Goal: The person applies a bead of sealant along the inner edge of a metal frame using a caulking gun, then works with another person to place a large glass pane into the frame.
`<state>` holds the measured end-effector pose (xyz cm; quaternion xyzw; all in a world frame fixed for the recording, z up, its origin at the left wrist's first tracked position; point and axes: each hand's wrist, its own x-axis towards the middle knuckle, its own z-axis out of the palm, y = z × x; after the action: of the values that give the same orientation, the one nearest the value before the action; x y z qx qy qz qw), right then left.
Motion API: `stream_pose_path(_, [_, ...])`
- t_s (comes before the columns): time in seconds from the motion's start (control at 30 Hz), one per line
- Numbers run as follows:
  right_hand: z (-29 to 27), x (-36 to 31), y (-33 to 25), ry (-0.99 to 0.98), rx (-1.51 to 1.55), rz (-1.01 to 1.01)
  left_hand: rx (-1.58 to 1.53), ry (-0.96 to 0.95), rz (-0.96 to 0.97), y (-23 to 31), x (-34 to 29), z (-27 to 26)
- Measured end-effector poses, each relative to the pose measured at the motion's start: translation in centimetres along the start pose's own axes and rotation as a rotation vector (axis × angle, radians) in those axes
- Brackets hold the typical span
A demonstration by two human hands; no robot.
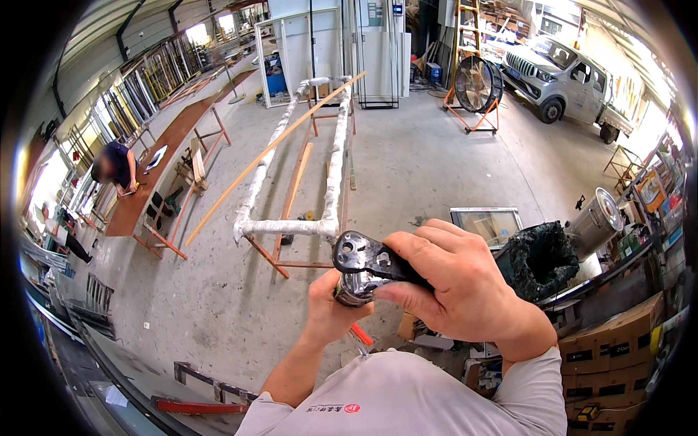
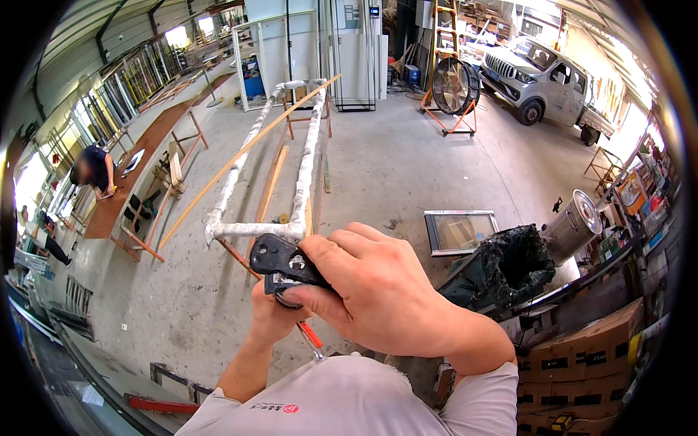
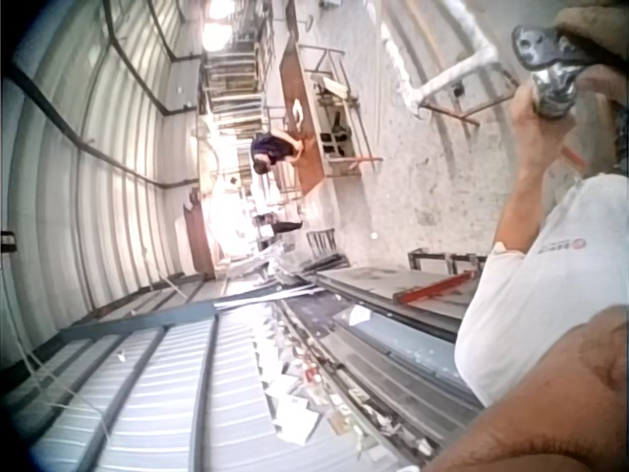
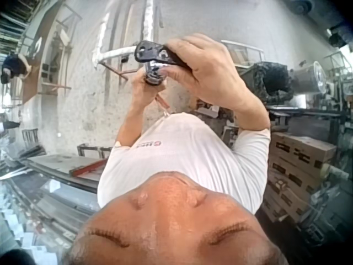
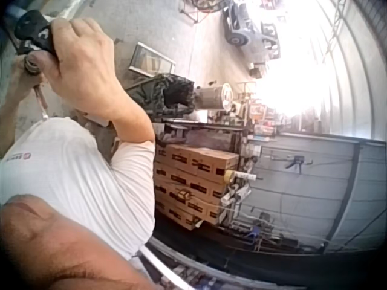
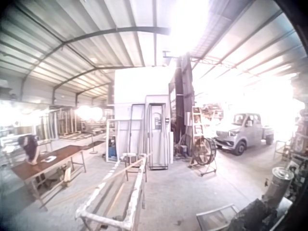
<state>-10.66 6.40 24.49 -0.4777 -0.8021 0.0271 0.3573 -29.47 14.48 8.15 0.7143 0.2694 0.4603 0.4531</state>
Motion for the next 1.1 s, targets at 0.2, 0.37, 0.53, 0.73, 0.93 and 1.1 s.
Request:
stream_pose_path(0.2, [0.3, 0.1, 0.1, 0.070, 0.004, -0.015, -0.030, 0.008, -0.011, -0.5, 0.2, 0.3])
stream_pose_path(0.37, [0.2, 0.1, 0.4, 0.073, -0.009, -0.029, -0.040, 0.000, -0.025, -0.6, 0.6, 0.4])
stream_pose_path(0.53, [0.0, 0.0, 0.5, 0.079, -0.031, -0.031, -0.034, 0.021, 0.016, -0.6, 1.0, 0.6])
stream_pose_path(0.73, [0.0, 0.0, 0.7, 0.103, -0.030, -0.035, -0.017, 0.037, 0.052, -0.5, 1.4, 0.8])
stream_pose_path(0.93, [-0.2, 0.0, 0.8, 0.136, -0.037, -0.055, 0.019, 0.018, 0.116, -0.8, 1.9, 0.5])
stream_pose_path(1.1, [-0.8, -0.2, 0.8, 0.123, -0.036, -0.038, 0.036, 0.039, 0.150, -0.7, 2.5, 0.7])
